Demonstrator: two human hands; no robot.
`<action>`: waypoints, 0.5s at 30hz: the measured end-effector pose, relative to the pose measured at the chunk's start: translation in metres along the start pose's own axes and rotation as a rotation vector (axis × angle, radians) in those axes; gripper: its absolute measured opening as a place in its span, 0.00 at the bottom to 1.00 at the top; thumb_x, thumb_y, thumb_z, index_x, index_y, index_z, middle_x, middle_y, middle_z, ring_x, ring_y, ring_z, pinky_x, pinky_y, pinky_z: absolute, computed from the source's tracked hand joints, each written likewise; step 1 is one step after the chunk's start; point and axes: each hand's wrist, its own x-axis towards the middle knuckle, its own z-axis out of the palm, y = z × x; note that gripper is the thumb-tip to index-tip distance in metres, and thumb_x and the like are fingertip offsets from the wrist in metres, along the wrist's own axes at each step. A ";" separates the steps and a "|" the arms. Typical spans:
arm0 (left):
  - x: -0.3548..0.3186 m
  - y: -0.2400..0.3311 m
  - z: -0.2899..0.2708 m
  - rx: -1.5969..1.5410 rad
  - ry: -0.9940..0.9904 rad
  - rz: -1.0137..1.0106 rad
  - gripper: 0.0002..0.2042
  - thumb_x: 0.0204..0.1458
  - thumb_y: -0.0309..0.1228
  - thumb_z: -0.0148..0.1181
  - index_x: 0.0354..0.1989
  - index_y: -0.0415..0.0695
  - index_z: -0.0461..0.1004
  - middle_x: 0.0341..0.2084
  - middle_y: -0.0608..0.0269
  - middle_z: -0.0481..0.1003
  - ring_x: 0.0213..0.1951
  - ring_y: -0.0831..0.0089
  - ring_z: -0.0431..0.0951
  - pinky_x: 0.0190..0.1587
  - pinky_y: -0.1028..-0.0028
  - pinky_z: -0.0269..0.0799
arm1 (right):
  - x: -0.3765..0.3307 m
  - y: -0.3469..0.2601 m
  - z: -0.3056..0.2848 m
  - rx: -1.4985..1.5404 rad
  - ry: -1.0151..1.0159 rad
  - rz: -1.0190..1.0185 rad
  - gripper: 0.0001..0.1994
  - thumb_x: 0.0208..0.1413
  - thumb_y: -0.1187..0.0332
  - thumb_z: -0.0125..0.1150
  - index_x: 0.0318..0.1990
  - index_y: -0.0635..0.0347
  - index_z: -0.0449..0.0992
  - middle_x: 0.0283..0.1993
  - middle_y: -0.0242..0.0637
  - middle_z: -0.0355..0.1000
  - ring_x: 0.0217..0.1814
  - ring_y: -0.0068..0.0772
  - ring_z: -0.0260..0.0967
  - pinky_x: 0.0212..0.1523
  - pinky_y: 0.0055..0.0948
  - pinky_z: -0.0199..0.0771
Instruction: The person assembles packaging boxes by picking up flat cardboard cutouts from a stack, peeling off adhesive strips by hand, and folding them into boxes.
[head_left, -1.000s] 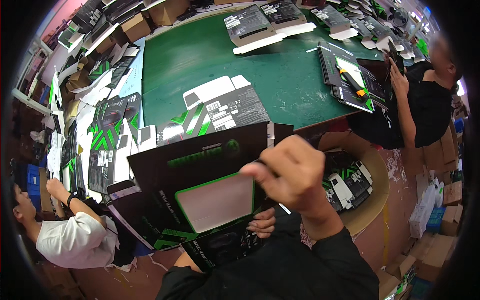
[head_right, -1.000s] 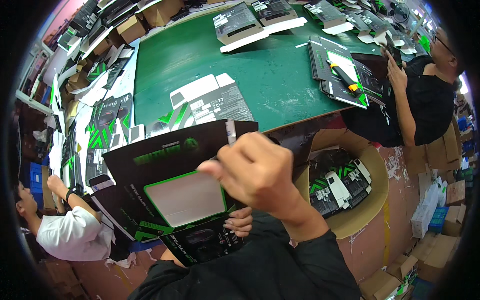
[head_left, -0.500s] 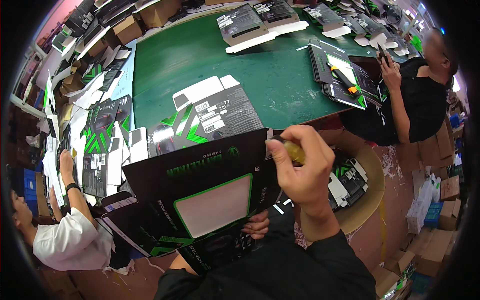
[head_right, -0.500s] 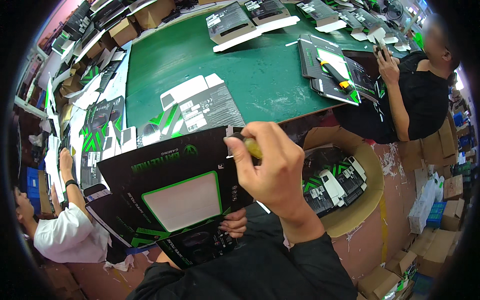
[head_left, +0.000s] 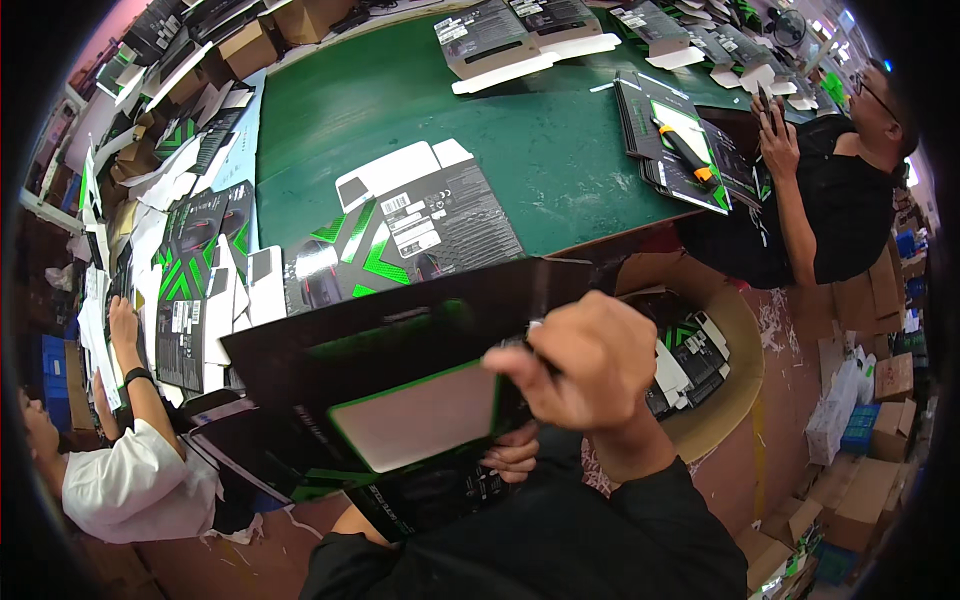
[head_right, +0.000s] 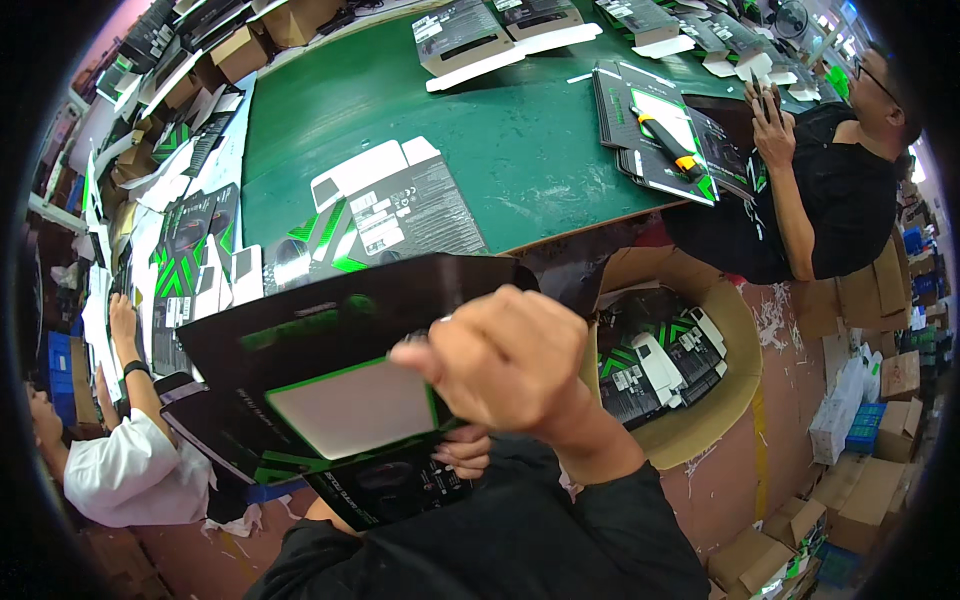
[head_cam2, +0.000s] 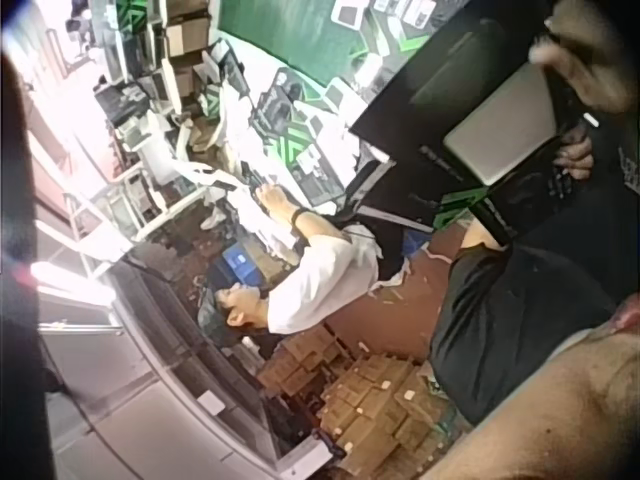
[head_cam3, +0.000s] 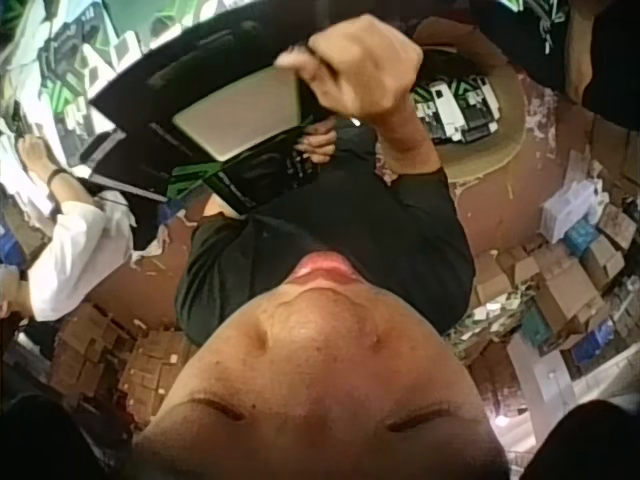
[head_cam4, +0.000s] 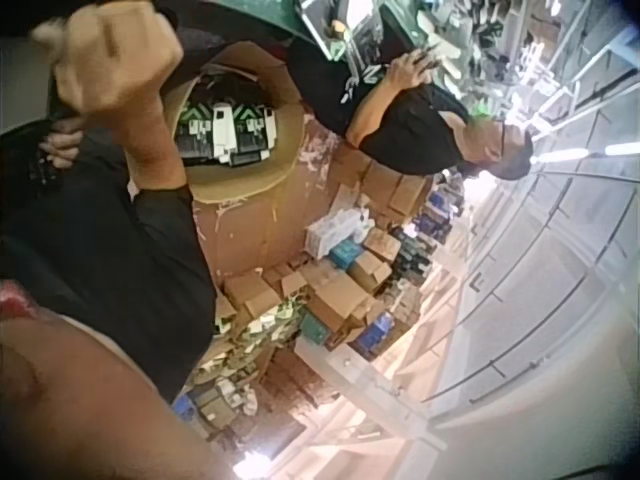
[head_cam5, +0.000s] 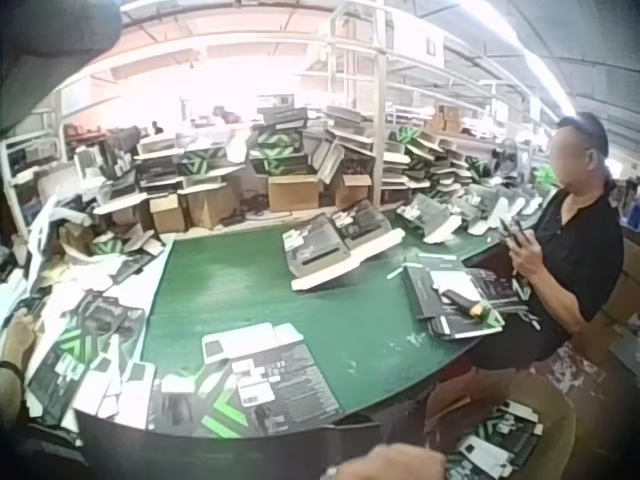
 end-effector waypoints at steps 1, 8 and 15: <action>0.002 -0.001 0.006 0.014 0.005 0.037 0.11 0.67 0.40 0.52 0.34 0.49 0.66 0.24 0.72 0.68 0.27 0.81 0.71 0.36 0.74 0.62 | -0.001 -0.006 -0.002 0.009 0.001 -0.046 0.20 0.45 0.65 0.80 0.39 0.60 0.74 0.26 0.32 0.70 0.19 0.30 0.65 0.18 0.26 0.62; 0.024 0.009 0.043 0.103 0.047 0.283 0.10 0.69 0.37 0.49 0.34 0.49 0.66 0.23 0.73 0.69 0.27 0.81 0.71 0.36 0.74 0.62 | -0.012 -0.015 -0.012 0.119 0.040 0.248 0.13 0.47 0.73 0.76 0.36 0.60 0.75 0.27 0.34 0.71 0.21 0.32 0.69 0.20 0.29 0.65; 0.037 0.015 0.043 0.133 -0.013 0.111 0.10 0.67 0.32 0.53 0.31 0.49 0.67 0.23 0.74 0.71 0.29 0.82 0.71 0.36 0.75 0.61 | -0.012 -0.007 0.002 0.060 -0.002 0.407 0.09 0.53 0.77 0.70 0.36 0.64 0.74 0.27 0.38 0.71 0.22 0.34 0.69 0.22 0.29 0.68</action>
